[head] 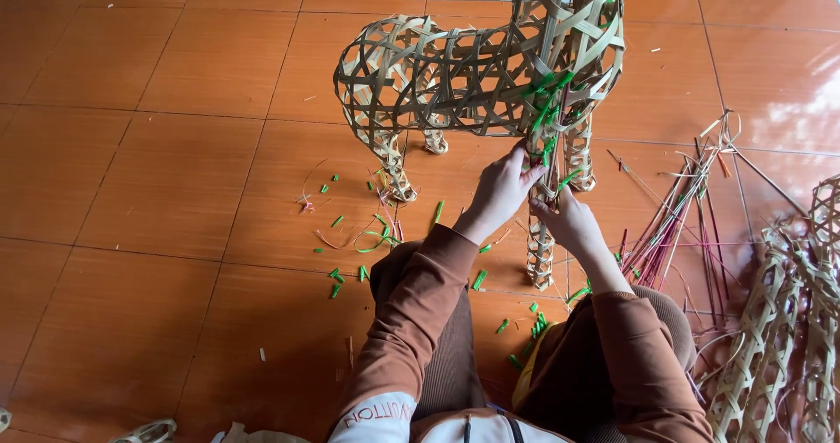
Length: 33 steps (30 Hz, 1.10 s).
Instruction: Assembling a decorative bamboo structure by securing joints with plastic ties and trimming them with scissors.
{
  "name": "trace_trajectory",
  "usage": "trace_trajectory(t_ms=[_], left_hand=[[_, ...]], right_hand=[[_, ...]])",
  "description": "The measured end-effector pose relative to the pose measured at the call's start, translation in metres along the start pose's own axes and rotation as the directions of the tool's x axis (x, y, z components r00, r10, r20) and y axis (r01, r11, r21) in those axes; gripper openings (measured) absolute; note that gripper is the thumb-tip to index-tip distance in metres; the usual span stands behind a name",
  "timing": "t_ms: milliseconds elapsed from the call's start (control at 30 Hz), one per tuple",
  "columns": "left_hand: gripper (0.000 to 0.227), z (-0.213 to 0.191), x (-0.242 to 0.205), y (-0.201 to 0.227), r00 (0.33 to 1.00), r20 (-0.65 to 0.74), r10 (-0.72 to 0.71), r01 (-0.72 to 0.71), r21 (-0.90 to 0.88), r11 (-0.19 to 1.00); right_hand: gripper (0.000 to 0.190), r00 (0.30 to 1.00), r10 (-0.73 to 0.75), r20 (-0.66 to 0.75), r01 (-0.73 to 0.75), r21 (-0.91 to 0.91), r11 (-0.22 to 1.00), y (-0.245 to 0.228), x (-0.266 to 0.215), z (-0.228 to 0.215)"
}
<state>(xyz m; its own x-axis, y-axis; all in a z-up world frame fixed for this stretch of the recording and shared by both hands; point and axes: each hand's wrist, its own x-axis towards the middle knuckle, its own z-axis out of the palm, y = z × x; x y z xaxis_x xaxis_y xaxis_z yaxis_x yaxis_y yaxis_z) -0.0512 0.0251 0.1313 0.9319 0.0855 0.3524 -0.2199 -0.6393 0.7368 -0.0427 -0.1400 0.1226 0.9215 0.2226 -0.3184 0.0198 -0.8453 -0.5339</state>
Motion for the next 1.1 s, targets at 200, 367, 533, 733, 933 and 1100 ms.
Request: trace_trajectory(t_ms=[200, 367, 533, 733, 933, 1100], left_hand=[[0.038, -0.019, -0.006, 0.02, 0.982, -0.165, 0.095, -0.056, 0.227, 0.972], [0.048, -0.004, -0.002, 0.004, 0.88, -0.295, 0.372, -0.188, 0.503, 0.844], [0.094, -0.008, -0.004, 0.014, 0.738, -0.387, 0.553, -0.196, 0.661, 0.725], [0.111, -0.014, -0.001, 0.011, 0.799, -0.309, 0.517, -0.231, 0.635, 0.737], [0.1, -0.011, 0.003, -0.005, 0.81, -0.225, 0.542, -0.294, 0.643, 0.707], [0.09, -0.016, 0.008, -0.01, 0.756, -0.167, 0.633, -0.363, 0.697, 0.618]], right_hand=[[0.065, 1.0, -0.011, 0.025, 0.01, 0.019, 1.0, 0.001, 0.0, 0.0], [0.064, 0.999, -0.016, 0.039, 0.015, 0.016, 1.0, 0.004, 0.001, 0.0], [0.06, 0.999, -0.024, 0.034, 0.023, 0.035, 0.999, 0.002, -0.005, -0.003], [0.062, 0.999, -0.04, 0.03, 0.038, 0.068, 0.997, 0.001, -0.004, -0.003], [0.067, 0.997, -0.066, 0.051, 0.063, 0.047, 0.997, 0.02, 0.012, 0.008], [0.064, 0.994, -0.097, 0.049, 0.094, 0.059, 0.994, 0.018, 0.008, 0.005]])
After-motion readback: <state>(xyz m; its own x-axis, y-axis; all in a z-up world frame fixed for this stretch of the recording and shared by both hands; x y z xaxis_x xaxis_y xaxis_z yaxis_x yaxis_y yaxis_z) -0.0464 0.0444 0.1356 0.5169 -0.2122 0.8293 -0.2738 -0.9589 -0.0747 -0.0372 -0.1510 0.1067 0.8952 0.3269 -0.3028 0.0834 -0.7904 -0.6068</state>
